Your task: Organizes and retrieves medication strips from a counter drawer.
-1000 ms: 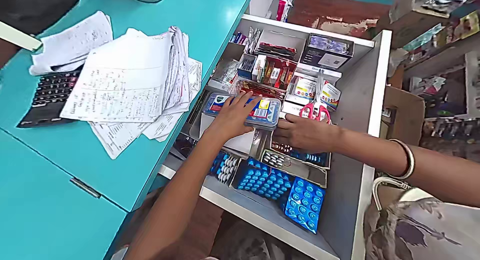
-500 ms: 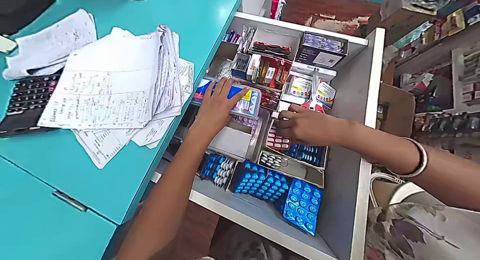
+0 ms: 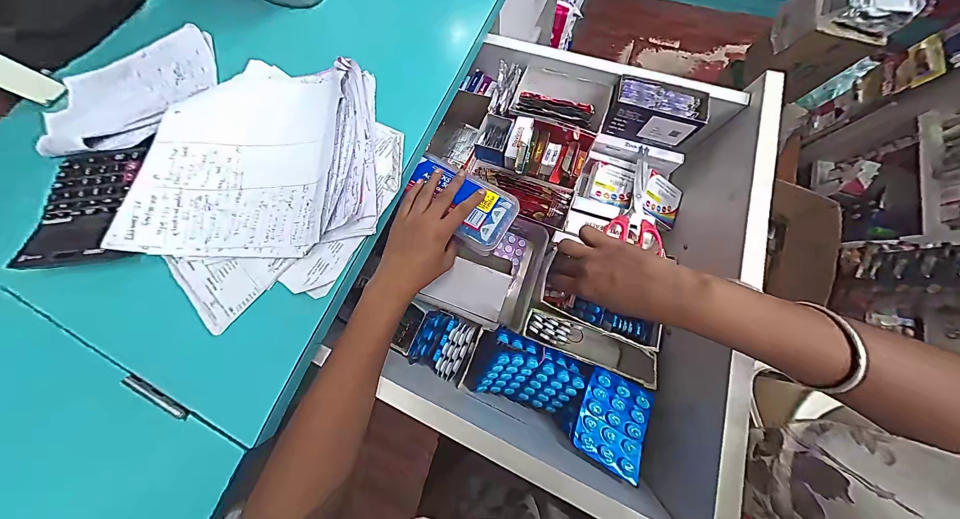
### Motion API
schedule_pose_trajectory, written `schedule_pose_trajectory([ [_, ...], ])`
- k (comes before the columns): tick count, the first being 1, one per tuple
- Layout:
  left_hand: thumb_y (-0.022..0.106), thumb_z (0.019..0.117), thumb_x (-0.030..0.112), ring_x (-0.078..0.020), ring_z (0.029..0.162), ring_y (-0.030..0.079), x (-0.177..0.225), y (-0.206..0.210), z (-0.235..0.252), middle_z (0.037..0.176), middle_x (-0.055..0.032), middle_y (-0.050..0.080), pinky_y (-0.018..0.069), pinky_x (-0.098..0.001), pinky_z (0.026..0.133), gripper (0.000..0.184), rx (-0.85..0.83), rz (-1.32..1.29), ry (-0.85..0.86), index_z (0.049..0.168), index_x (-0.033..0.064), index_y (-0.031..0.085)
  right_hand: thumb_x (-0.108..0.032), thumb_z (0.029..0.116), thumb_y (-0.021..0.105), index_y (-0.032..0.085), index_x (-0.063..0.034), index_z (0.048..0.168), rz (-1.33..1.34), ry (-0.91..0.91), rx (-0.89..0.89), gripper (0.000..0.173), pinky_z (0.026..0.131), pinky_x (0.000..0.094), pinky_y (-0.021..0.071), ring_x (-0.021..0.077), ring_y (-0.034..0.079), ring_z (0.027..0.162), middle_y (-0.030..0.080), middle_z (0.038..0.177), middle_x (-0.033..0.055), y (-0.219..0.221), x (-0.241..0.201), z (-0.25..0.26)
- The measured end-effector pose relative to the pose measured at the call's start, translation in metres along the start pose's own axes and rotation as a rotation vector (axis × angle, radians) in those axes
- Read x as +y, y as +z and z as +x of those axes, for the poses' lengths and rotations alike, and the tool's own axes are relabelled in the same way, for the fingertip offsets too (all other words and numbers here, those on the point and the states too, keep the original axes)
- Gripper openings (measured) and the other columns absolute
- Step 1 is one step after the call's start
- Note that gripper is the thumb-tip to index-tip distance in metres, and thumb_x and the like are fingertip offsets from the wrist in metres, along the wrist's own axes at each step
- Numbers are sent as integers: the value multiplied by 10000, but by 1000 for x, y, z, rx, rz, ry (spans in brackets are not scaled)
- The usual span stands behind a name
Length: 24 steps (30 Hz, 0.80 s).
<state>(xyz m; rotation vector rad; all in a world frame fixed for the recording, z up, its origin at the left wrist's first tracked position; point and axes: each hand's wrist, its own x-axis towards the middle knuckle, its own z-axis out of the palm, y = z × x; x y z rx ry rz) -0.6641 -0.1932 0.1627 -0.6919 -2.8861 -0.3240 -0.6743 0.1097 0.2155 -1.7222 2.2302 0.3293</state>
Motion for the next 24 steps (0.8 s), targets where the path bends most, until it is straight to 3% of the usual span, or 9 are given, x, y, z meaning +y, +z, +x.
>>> schedule_pose_trajectory([
  [5,724,812,-18,-455,1429,420,6,1,-14,1528,-171,502,351,-620,1150,661,106,30,-55,1430,184,603,92,960,540,621,-83,1259,118,-14,113,356,899,513,494,370,602,1178,650,1209,163,14,0,-5],
  [8,709,823,-42,-459,1438,407,12,3,-10,1548,-169,479,349,-623,1144,677,101,66,-98,1444,201,591,79,951,546,654,-46,1118,97,-2,319,235,808,480,543,360,658,1065,668,1131,175,27,1,-11],
  [11,709,842,-28,-467,1411,438,15,5,-8,1519,-171,513,368,-632,1117,635,132,50,-83,1432,182,602,78,938,545,703,-21,1013,118,-12,415,201,747,457,556,361,674,990,680,1106,191,34,0,-15],
  [15,646,914,9,-414,1373,509,21,10,-8,1447,-146,590,428,-586,1095,465,230,17,46,1351,167,669,86,935,545,721,-22,1071,246,-47,477,247,855,425,597,357,684,1067,701,1115,179,39,-2,-12],
  [19,655,911,-2,-395,1371,518,27,14,-2,1435,-132,605,439,-554,1090,479,280,50,79,1345,201,673,82,951,536,681,-42,1224,318,1,483,334,947,435,572,376,644,1161,654,1201,210,44,-9,-10],
  [21,662,895,9,-402,1309,569,34,11,2,1404,-139,625,477,-559,1028,482,309,74,65,1333,207,682,61,953,545,677,-76,1238,269,58,492,343,974,463,559,396,627,1201,632,1255,228,45,-13,-13],
  [22,672,889,25,-404,1270,597,40,9,1,1382,-144,639,495,-563,988,479,320,83,55,1330,212,685,47,944,559,694,-100,1221,221,96,521,341,947,474,563,401,637,1172,633,1260,229,46,-15,-14],
  [24,669,898,66,-390,1212,634,54,8,-5,1359,-140,655,516,-555,927,473,321,108,39,1338,237,678,34,909,579,736,-104,1136,177,155,624,308,819,455,577,379,669,1001,665,1132,206,48,-17,-17],
])
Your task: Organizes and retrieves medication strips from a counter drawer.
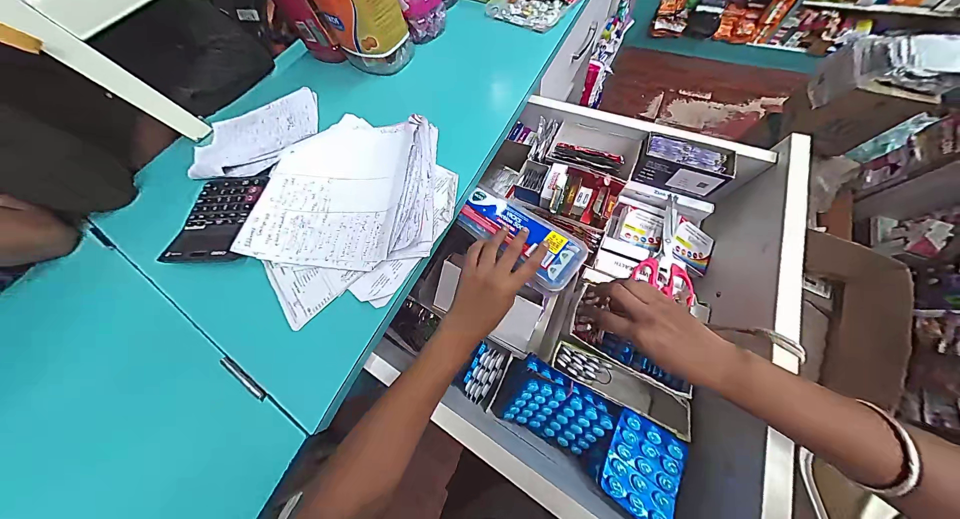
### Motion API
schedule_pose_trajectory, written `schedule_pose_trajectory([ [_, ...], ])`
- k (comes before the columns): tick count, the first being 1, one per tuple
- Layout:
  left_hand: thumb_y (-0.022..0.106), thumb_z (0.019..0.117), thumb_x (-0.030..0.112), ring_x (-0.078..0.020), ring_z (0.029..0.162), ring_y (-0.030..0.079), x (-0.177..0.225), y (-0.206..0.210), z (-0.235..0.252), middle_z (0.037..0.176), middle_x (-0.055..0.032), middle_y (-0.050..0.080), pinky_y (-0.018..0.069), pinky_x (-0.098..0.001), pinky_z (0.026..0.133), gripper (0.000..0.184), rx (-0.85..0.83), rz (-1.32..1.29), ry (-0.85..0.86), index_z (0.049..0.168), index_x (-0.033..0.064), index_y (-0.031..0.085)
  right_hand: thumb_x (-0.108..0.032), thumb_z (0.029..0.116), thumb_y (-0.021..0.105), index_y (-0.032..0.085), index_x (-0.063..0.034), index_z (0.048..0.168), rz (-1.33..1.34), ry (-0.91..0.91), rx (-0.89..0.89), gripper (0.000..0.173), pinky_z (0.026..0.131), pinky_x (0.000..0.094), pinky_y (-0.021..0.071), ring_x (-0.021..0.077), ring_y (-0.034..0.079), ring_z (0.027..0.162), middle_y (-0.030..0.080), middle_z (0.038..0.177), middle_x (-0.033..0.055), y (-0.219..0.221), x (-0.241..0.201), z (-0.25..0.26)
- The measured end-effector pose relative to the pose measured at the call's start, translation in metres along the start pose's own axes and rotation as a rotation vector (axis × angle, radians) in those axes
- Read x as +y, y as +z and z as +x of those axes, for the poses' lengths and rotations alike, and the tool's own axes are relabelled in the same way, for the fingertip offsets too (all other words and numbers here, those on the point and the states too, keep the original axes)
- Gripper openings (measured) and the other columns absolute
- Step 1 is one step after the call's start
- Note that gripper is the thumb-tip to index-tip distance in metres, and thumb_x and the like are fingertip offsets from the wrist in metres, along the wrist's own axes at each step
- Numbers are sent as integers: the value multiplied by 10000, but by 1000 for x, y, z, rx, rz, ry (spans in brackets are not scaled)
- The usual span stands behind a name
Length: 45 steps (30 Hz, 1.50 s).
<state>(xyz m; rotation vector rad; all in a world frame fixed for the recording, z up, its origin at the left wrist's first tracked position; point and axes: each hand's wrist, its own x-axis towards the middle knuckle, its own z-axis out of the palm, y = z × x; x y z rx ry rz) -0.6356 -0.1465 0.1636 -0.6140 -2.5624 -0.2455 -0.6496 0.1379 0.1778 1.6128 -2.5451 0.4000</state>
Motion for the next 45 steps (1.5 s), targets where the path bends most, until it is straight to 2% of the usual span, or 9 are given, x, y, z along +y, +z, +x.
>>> schedule_pose_trajectory([
  [11,699,857,69,-386,964,691,8,-6,-23,1179,-183,696,517,-547,774,534,-21,106,-128,1342,292,675,-1,953,540,654,-22,900,-52,34,149,127,576,379,574,309,708,828,686,923,148,4,-1,-6],
  [13,689,844,29,-440,961,679,2,-4,-27,1165,-224,685,519,-587,758,553,-74,102,-192,1349,256,678,3,934,561,668,-16,868,-66,20,146,127,637,382,586,306,706,847,690,921,145,4,-4,-5],
  [20,740,846,42,-519,1146,607,-16,-13,-28,1324,-248,624,472,-686,860,579,-261,71,-344,1387,227,650,14,904,613,717,-34,862,-50,-39,70,122,785,446,560,333,685,962,707,949,126,-1,-2,-7],
  [24,780,889,264,-554,1315,467,-10,-40,-21,1517,-264,465,372,-732,989,642,-520,-61,-501,1484,180,554,-31,892,651,740,-86,852,-50,27,-5,112,783,493,543,358,656,996,680,1131,163,-4,-4,-13],
  [27,702,944,372,-491,1315,511,14,-51,-16,1466,-232,534,374,-716,1019,521,-456,-222,-415,1397,125,631,-47,915,640,756,-100,924,-34,51,-45,128,783,515,538,387,645,1006,663,1122,183,-8,-5,-16],
  [32,602,1009,289,-316,1162,652,74,-32,1,1275,-105,688,486,-560,951,321,-380,-480,-156,1270,147,723,-42,953,594,736,-53,1018,62,129,0,158,802,540,548,380,680,976,702,1042,163,-22,3,-21],
  [37,661,964,431,-370,1153,634,98,-13,27,1201,-204,679,485,-527,997,560,-651,-485,-225,1357,33,641,-63,980,568,719,-14,993,109,148,-27,159,811,490,586,356,713,952,731,981,154,-19,9,-20],
  [41,634,980,342,-348,1085,677,97,-11,35,1118,-208,712,512,-514,975,398,-727,-576,-283,1127,-12,744,-23,980,555,717,-12,1092,130,178,-30,197,794,499,599,363,716,990,722,1082,180,-18,4,-15],
  [45,607,976,218,-322,942,710,89,-24,37,1024,-183,726,558,-498,873,286,-655,-544,-393,1037,-20,754,-73,962,606,725,-14,944,113,240,68,133,682,460,597,322,723,852,711,913,153,-27,6,-9],
])
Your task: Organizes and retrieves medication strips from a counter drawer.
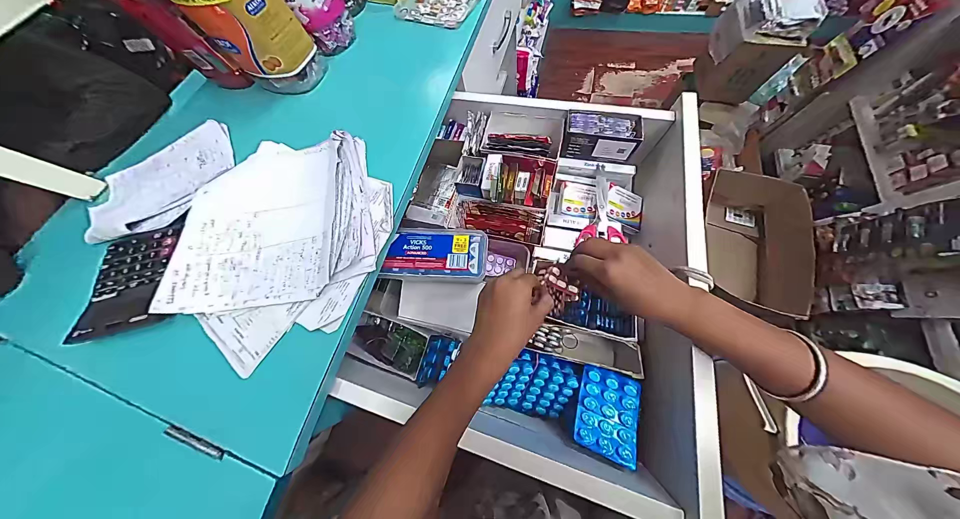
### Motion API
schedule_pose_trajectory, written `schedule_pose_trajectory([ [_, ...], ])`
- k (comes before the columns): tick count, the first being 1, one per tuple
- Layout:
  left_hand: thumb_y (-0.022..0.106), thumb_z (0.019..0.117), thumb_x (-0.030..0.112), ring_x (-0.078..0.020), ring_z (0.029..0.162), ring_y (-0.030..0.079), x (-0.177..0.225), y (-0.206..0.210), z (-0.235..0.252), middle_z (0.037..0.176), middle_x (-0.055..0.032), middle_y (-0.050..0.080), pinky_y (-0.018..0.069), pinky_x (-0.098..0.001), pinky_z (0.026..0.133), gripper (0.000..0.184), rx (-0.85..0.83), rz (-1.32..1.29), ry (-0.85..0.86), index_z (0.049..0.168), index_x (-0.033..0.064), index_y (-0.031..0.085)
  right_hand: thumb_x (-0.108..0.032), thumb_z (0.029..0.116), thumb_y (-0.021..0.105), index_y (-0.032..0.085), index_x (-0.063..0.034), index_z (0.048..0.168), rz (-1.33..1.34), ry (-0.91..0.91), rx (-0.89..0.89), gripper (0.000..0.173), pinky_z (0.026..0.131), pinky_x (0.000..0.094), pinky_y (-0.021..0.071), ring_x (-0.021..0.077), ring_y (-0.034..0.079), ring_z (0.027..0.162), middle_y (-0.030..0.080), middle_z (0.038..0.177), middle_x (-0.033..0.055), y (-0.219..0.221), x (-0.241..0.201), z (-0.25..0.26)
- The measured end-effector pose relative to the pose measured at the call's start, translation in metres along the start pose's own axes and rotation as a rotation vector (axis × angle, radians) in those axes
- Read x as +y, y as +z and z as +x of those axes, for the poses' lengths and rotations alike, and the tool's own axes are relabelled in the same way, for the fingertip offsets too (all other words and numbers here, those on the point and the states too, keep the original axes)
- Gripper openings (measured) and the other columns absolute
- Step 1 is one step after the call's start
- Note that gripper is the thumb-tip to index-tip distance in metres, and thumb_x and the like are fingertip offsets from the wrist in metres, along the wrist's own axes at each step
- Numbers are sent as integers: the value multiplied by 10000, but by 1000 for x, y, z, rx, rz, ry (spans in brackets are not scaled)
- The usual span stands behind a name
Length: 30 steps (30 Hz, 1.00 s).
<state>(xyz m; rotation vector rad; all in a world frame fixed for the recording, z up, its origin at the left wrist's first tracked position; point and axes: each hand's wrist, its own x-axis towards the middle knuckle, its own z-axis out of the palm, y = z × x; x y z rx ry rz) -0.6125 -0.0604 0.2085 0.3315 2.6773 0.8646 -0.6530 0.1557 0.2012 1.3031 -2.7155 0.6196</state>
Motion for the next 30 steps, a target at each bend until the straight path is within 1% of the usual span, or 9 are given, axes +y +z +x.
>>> schedule_pose_trajectory([
  [2,634,951,206,-297,859,710,-3,0,-3,953,-165,721,574,-463,799,257,131,2,-12,979,-20,753,-51,947,614,730,-9,899,-3,-61,-96,133,695,475,578,331,712,827,718,855,144,2,3,1],
  [6,680,901,180,-213,696,683,-13,3,-12,839,-112,697,583,-368,645,180,397,-76,66,885,10,739,-77,968,602,725,-26,966,1,-87,-225,133,810,521,565,359,710,981,745,997,142,10,4,-1],
  [10,569,950,98,-144,815,673,-31,-10,-31,940,-126,688,570,-283,705,187,626,-264,105,979,-40,691,-63,934,643,711,-10,1080,10,-97,-318,170,866,565,530,402,665,1095,711,1184,172,10,0,2],
  [13,320,1062,131,-98,946,679,-46,-20,-53,1079,-90,680,580,-289,831,333,582,-748,-76,1182,-73,555,22,953,580,636,-7,1273,-59,-167,-427,326,919,572,501,409,588,1256,636,1349,183,18,-10,5],
  [16,230,1123,249,-337,948,750,-49,-22,-75,1075,-208,712,650,-468,798,395,443,-1352,-359,1325,-34,415,96,982,479,596,27,1298,-189,-256,-547,344,896,534,481,411,576,1204,625,1295,213,28,-20,19],
  [20,312,1128,280,-214,907,748,-48,-12,-98,1043,-127,726,641,-370,775,366,336,-1583,-610,1309,37,518,100,1000,438,616,76,1205,-264,-275,-628,273,906,534,462,421,572,1168,621,1202,239,33,-26,32],
  [23,339,1122,270,-236,941,753,-53,-1,-113,1097,-151,727,645,-379,796,359,237,-1723,-579,1328,44,526,109,987,442,635,58,1192,-301,-331,-620,286,889,511,470,398,587,1131,621,1210,226,35,-20,28],
  [28,612,966,60,-238,975,744,-58,8,-120,1146,-144,713,636,-381,842,460,145,-1699,-462,1394,14,449,-15,823,752,674,-32,1212,40,-313,-517,396,1064,536,463,383,568,1300,642,1333,175,5,14,26],
  [30,647,917,5,-239,974,743,-57,9,-121,1135,-149,716,631,-389,858,494,140,-1681,-450,1376,-6,464,-121,789,799,678,-65,1234,119,-233,-450,465,1054,536,484,354,616,1251,671,1300,150,-14,20,20],
])
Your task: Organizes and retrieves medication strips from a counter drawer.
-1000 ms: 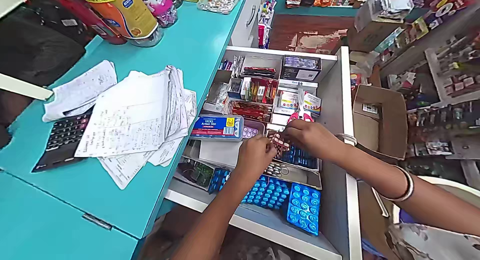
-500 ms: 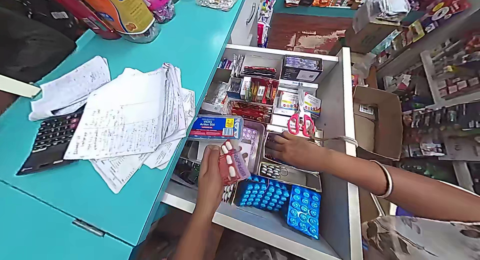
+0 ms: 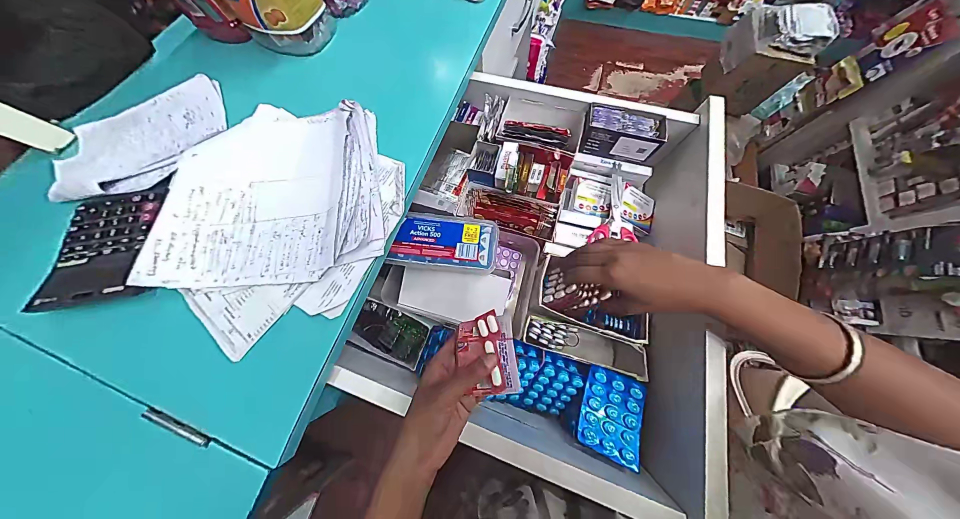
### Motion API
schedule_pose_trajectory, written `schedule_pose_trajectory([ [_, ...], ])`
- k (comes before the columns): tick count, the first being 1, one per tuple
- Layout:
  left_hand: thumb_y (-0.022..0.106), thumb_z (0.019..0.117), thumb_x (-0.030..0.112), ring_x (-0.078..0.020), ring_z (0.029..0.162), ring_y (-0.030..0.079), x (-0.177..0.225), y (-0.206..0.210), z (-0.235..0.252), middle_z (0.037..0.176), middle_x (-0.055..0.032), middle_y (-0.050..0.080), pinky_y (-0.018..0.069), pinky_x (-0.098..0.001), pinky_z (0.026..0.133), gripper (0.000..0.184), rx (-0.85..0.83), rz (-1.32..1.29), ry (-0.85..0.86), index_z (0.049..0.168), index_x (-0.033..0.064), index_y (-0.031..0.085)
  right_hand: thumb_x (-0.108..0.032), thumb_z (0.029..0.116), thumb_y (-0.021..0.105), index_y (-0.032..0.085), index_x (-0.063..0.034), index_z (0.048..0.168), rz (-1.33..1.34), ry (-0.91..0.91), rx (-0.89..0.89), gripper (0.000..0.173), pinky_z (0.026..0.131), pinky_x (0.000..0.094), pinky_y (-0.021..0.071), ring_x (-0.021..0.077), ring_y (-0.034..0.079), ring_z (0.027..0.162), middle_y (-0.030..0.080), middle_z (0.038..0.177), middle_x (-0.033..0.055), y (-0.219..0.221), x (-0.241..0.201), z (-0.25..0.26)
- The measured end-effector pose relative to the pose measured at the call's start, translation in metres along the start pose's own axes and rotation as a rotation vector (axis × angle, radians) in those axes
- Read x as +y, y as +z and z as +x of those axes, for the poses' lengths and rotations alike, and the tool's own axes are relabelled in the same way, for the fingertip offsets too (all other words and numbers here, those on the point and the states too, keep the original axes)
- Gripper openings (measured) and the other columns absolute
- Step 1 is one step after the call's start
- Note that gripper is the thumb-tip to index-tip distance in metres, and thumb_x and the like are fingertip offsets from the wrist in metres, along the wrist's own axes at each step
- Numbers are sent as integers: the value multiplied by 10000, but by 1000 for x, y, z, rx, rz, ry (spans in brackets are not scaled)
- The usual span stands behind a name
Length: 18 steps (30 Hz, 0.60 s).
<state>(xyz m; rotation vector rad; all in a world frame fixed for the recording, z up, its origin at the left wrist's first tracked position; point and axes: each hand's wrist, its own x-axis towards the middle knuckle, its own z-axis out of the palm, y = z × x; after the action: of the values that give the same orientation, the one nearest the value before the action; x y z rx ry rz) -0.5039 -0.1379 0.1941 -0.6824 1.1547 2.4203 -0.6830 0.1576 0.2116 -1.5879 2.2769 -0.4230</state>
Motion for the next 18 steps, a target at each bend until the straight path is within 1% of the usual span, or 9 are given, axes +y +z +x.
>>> schedule_pose_trajectory([
  [2,647,915,-4,-241,975,740,-1,1,-1,1126,-157,716,628,-394,865,465,7,17,2,1349,-18,481,-181,791,784,673,-80,1251,85,57,110,483,1017,513,520,316,652,1177,692,1237,126,-9,-2,-17],
  [4,646,920,-5,-225,965,741,0,4,-1,1110,-142,721,627,-387,866,433,8,29,6,1325,-18,495,-272,812,758,695,-79,1223,216,178,269,458,967,439,553,221,675,1101,718,1159,85,-12,-5,-34],
  [6,656,912,-15,-216,954,746,0,6,-2,1092,-127,732,629,-381,859,416,-12,13,4,1300,-8,506,-397,818,774,701,-67,1178,389,374,447,494,914,310,561,74,674,1023,728,1084,23,-9,-11,-47],
  [8,654,904,-24,-217,962,745,0,8,-3,1085,-122,735,626,-385,870,417,-36,-22,-13,1291,7,502,-366,780,802,680,-88,1158,632,617,606,485,833,220,590,1,691,920,732,1000,-53,-6,-22,-49],
  [10,689,874,-22,-263,997,739,-1,9,-4,1100,-158,732,615,-422,899,458,-50,-86,-29,1293,2,505,-284,755,789,668,-110,1146,892,852,738,445,774,238,611,38,712,854,730,946,-52,-3,-37,-43],
  [11,705,865,-11,-288,1021,734,-2,9,-4,1120,-180,728,608,-436,915,479,-64,-113,-31,1300,-2,504,-252,774,774,665,-104,1152,1035,913,797,421,772,259,627,73,728,847,743,944,-29,-1,-45,-39],
  [14,723,888,29,-309,1068,725,-7,16,-4,1154,-195,725,592,-432,950,440,-131,-202,-10,1279,20,522,-251,835,725,643,-71,1117,1355,949,867,344,765,295,631,121,737,829,751,913,23,5,-73,-25],
  [16,739,906,83,-302,1091,717,-15,23,-5,1170,-190,721,586,-428,961,395,-139,-271,15,1253,18,563,-261,838,736,636,-66,1123,1499,906,827,359,761,304,637,132,742,832,753,919,35,10,-96,-14],
  [18,736,901,87,-271,1078,718,-23,32,-7,1161,-162,720,587,-422,955,394,-86,-330,38,1244,28,550,-240,859,733,620,-66,1162,1642,874,773,367,787,315,641,150,751,865,758,961,57,12,-115,-4],
])
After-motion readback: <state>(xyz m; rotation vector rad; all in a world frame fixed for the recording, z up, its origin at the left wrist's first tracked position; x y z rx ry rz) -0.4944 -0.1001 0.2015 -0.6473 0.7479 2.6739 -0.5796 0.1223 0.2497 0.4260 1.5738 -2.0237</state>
